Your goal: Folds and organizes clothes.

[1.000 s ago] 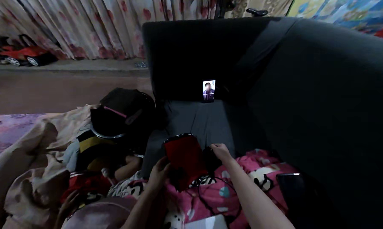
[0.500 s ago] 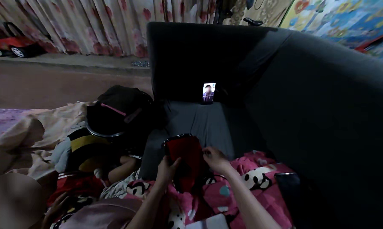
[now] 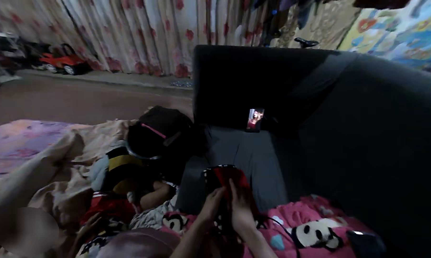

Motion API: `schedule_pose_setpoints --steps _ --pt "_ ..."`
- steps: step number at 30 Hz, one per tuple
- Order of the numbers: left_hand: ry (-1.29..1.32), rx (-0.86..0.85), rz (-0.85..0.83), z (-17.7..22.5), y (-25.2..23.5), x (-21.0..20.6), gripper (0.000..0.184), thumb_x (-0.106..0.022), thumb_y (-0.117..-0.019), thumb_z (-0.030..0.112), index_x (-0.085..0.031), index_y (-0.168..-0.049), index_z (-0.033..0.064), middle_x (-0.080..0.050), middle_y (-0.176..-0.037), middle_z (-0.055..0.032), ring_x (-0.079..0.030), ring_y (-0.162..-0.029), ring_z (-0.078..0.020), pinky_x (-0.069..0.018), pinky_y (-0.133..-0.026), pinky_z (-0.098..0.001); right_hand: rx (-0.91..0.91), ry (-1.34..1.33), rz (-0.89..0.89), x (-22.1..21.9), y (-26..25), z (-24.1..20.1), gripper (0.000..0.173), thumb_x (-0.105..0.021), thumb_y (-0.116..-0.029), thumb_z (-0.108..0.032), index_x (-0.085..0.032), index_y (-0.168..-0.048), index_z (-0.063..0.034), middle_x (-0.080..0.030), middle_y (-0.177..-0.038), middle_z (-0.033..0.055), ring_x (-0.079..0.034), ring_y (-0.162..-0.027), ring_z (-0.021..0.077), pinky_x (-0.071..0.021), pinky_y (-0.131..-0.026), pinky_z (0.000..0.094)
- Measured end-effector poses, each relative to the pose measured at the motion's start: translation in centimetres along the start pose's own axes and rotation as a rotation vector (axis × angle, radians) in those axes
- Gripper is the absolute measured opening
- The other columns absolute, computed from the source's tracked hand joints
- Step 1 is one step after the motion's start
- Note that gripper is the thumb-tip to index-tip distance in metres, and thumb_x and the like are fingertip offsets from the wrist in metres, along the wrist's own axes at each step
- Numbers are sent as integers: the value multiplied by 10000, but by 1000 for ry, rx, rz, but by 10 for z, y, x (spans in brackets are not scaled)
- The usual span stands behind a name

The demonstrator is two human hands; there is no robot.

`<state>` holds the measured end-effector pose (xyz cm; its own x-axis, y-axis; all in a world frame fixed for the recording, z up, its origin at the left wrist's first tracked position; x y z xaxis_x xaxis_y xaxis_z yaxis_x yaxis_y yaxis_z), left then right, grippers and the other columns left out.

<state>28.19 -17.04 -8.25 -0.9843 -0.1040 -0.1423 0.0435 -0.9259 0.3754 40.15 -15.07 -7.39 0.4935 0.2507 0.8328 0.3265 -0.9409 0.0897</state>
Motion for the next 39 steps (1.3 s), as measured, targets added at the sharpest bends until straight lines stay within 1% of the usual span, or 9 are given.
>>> schedule_pose_setpoints --steps 7,11,13,16,19,27,31,34,39 --pt "255 -17 -155 4 -1 -17 522 -402 -1106 333 -374 -1523 19 -618 -1303 -155 -644 -1116 -201 -548 -947 -389 -87 -189 -45 45 -5 -29 526 -437 -1044 -5 -404 -1567 -45 -487 -1549 195 -480 -1435 335 -375 -1200 458" --pt "396 48 -70 0 -3 -9 494 -345 -1108 437 -559 -1338 56 -693 -1088 -92 -683 -947 -172 -576 -837 -389 -6 -182 -127 43 0 -52 491 -415 -1042 -5 -460 -1530 -41 -651 -1336 203 -659 -1201 338 -511 -1051 478" --pt "435 95 28 -7 -10 -4 490 -343 -1109 432 -621 -1189 38 -702 -964 -96 -683 -842 -177 -580 -757 -391 -24 -198 -228 37 -2 -58 515 -428 -1045 -30 -424 -1559 -74 -638 -1359 187 -652 -1210 321 -508 -1056 471" --pt "413 85 47 -10 -15 1 457 -308 -1127 362 -593 -1242 24 -690 -1000 -81 -667 -871 -141 -565 -789 -350 -22 -223 -289 37 -2 -60 508 -431 -1054 -57 -420 -1562 -85 -582 -1455 169 -606 -1298 288 -472 -1109 446" --pt "376 112 108 -12 -16 0 356 -388 -1111 282 -625 -1082 18 -684 -831 -66 -668 -730 -136 -572 -668 -328 6 -289 -253 43 -1 -52 428 -419 -1067 -85 -525 -1481 -71 -674 -1277 175 -672 -1147 279 -522 -1018 436" --pt "299 -22 84 12 -9 -8 259 -566 -1049 156 -585 -1217 -40 -734 -933 -129 -730 -824 -193 -619 -751 -353 -83 -272 287 68 -10 -14 525 -638 -991 -250 -544 -1450 -12 -519 -1476 249 -478 -1403 375 -401 -1167 451" --pt "336 -37 94 23 1 -6 290 -537 -1062 178 -574 -1245 -44 -739 -965 -150 -744 -864 -220 -634 -777 -383 -291 -526 133 80 -21 3 859 -731 -942 -431 -321 -1581 -31 -487 -1510 237 -500 -1390 336 -430 -1143 473" --pt "305 -60 120 33 6 1 307 -571 -1039 203 -583 -1216 -47 -744 -948 -136 -745 -850 -206 -637 -764 -365 -326 -857 -81 83 -26 -4 684 -717 -971 -369 -441 -1478 -2 -606 -1362 197 -615 -1248 242 -517 -1056 418" --pt "288 -74 259 50 18 19 352 -651 -986 173 -552 -1253 -34 -739 -941 -129 -744 -829 -198 -641 -735 -364 -117 -835 -138 86 -60 -33 525 -605 -1037 -384 -561 -1382 9 -635 -1324 183 -621 -1231 215 -505 -1060 396"
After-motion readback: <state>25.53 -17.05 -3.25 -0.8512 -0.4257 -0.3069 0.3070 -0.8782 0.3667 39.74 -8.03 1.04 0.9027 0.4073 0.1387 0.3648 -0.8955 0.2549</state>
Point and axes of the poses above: each hand's wrist, its own y-axis away from the middle knuckle, its own x-axis out of the back of the hand, z = x × y, the point moved 2 cm from there along -y, towards the middle knuckle
